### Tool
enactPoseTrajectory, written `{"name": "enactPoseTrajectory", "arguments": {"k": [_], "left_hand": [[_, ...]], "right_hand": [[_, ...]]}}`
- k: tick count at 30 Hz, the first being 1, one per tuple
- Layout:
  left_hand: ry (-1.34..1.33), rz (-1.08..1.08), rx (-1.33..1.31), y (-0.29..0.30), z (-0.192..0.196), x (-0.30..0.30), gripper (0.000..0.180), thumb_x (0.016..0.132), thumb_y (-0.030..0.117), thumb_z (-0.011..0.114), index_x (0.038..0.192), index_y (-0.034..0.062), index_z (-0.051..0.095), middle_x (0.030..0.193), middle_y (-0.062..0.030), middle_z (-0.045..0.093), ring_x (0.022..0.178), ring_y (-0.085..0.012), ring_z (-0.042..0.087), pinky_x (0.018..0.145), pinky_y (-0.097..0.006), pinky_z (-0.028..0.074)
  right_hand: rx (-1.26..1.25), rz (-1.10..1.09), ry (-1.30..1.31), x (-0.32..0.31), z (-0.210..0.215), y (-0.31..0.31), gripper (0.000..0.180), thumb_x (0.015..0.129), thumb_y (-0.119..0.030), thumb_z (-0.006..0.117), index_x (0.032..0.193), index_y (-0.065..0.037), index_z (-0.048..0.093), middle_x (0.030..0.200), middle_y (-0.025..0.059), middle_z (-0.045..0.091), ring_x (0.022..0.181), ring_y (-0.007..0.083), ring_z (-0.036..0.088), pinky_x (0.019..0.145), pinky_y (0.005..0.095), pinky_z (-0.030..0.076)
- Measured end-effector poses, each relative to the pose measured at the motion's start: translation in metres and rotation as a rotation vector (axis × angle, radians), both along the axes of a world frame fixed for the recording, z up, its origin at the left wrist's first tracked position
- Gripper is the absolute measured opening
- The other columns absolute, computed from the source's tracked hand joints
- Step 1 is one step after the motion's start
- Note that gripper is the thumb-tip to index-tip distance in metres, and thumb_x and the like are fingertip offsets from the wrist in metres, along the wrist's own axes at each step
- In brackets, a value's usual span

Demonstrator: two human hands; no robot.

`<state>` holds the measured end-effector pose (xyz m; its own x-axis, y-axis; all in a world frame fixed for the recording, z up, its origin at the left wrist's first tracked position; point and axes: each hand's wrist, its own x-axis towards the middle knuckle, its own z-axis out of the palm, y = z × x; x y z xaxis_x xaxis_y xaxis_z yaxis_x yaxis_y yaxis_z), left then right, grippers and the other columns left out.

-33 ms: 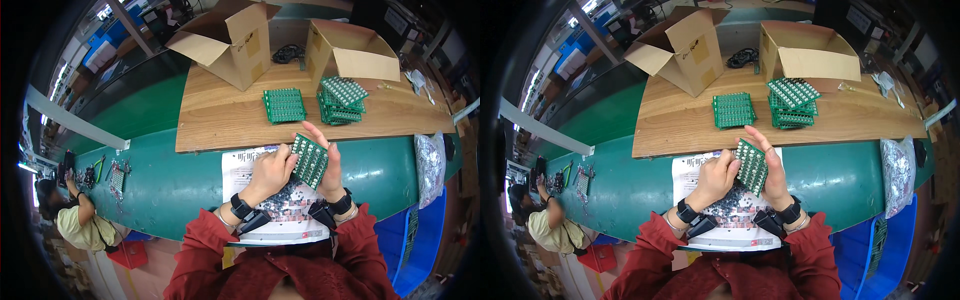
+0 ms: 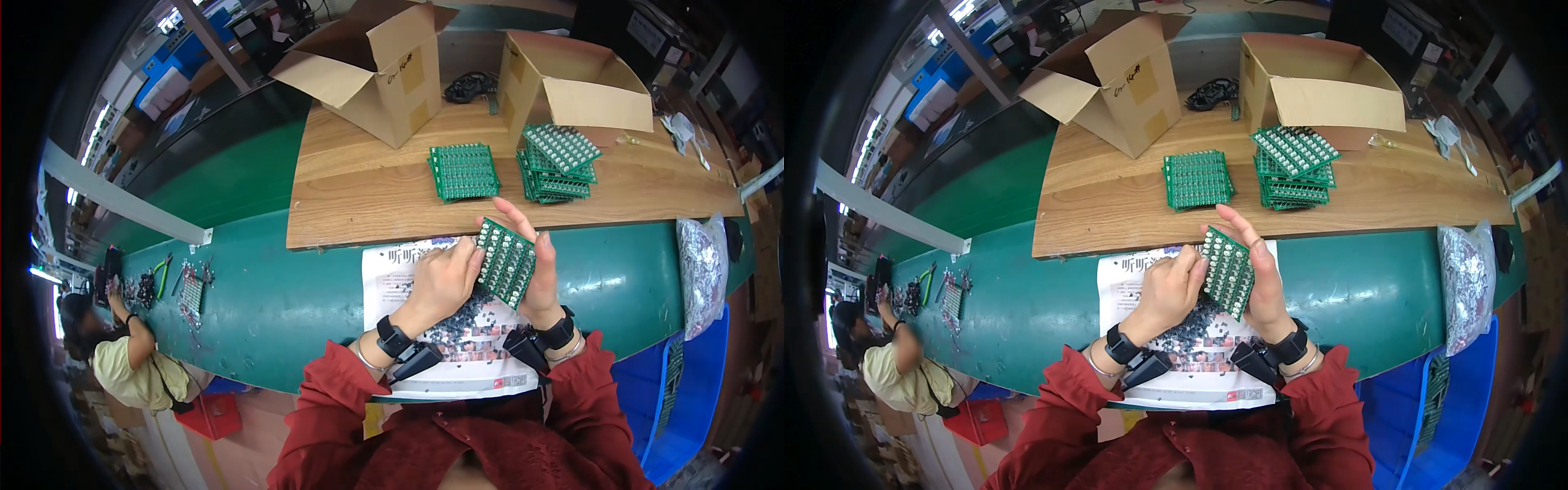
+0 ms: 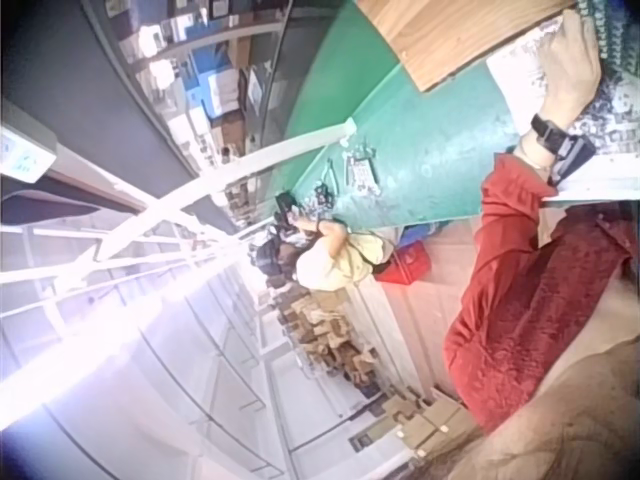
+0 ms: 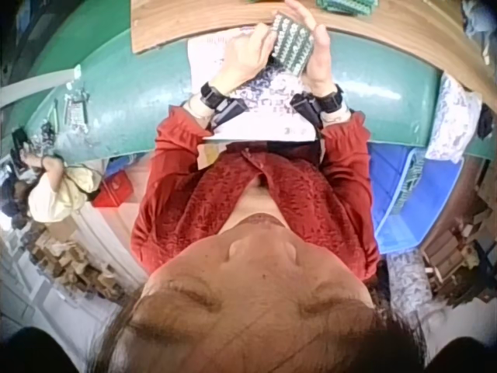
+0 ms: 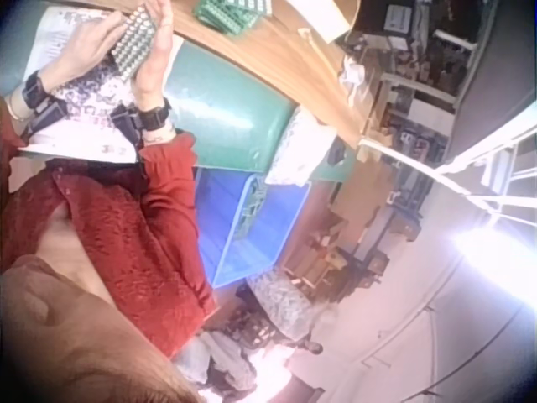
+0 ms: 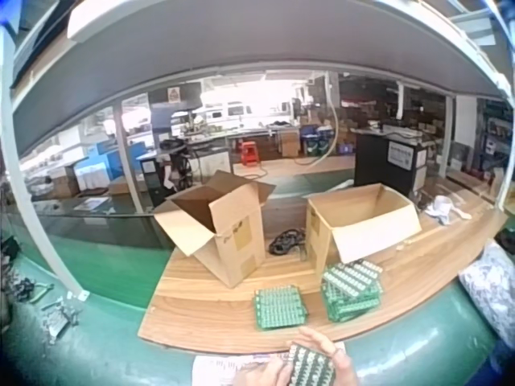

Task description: The person inserts small components into green circuit boards by hand, then stacks the boards and places them into a plastic bag. The person also handles a bag of small components and a newspaper on the table.

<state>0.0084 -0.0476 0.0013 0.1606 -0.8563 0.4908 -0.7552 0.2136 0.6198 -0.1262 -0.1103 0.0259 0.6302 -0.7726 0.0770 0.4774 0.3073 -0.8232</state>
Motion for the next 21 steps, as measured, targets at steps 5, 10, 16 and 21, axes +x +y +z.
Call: {"name": "enactPoseTrajectory", "arguments": {"k": [5, 10, 16, 21], "left_hand": [[0.074, 0.045, -0.032, -0.0003, -0.0042, 0.0014, 0.015, 0.089, 0.017, 0.056, 0.081, 0.0061, 0.048, 0.059, -0.013, 0.056, 0.054, -0.0337, 0.057, 0.051, -0.042, 0.044], [-0.092, -0.034, 0.014, -0.0006, -0.0007, -0.0002, 0.015, 0.088, 0.016, 0.057, 0.08, 0.0056, 0.048, 0.058, -0.0127, 0.056, 0.053, -0.0335, 0.056, 0.051, -0.042, 0.044], [-0.101, 0.011, -0.035, -0.0003, -0.0039, 0.003, 0.011, 0.088, 0.013, 0.056, 0.083, 0.0052, 0.05, 0.063, -0.0141, 0.058, 0.055, -0.0348, 0.056, 0.053, -0.042, 0.044], [-0.033, -0.042, 0.039, -0.0009, 0.0003, 0.0006, 0.01, 0.09, 0.013, 0.053, 0.086, 0.0051, 0.05, 0.064, -0.015, 0.058, 0.057, -0.0366, 0.056, 0.054, -0.044, 0.044]], "right_hand": [[0.057, -0.034, -0.022, -0.0017, 0.003, -0.0033, 0.078, 0.089, -0.061, 0.039, 0.14, -0.003, 0.029, 0.123, 0.0137, 0.051, 0.101, 0.0151, 0.056, 0.086, 0.0288, 0.049], [0.096, -0.058, -0.077, -0.0003, 0.0034, -0.003, 0.077, 0.09, -0.061, 0.037, 0.139, -0.003, 0.029, 0.122, 0.0129, 0.052, 0.098, 0.0146, 0.058, 0.084, 0.0283, 0.05], [0.108, -0.075, -0.08, -0.004, 0.0026, -0.0064, 0.073, 0.091, -0.058, 0.037, 0.138, -0.003, 0.031, 0.121, 0.0121, 0.052, 0.097, 0.0143, 0.057, 0.084, 0.0288, 0.05], [0.12, -0.072, -0.091, -0.0014, 0.0013, -0.0067, 0.072, 0.091, -0.058, 0.038, 0.137, -0.003, 0.033, 0.122, 0.0122, 0.052, 0.098, 0.0142, 0.056, 0.085, 0.0281, 0.049]]}}
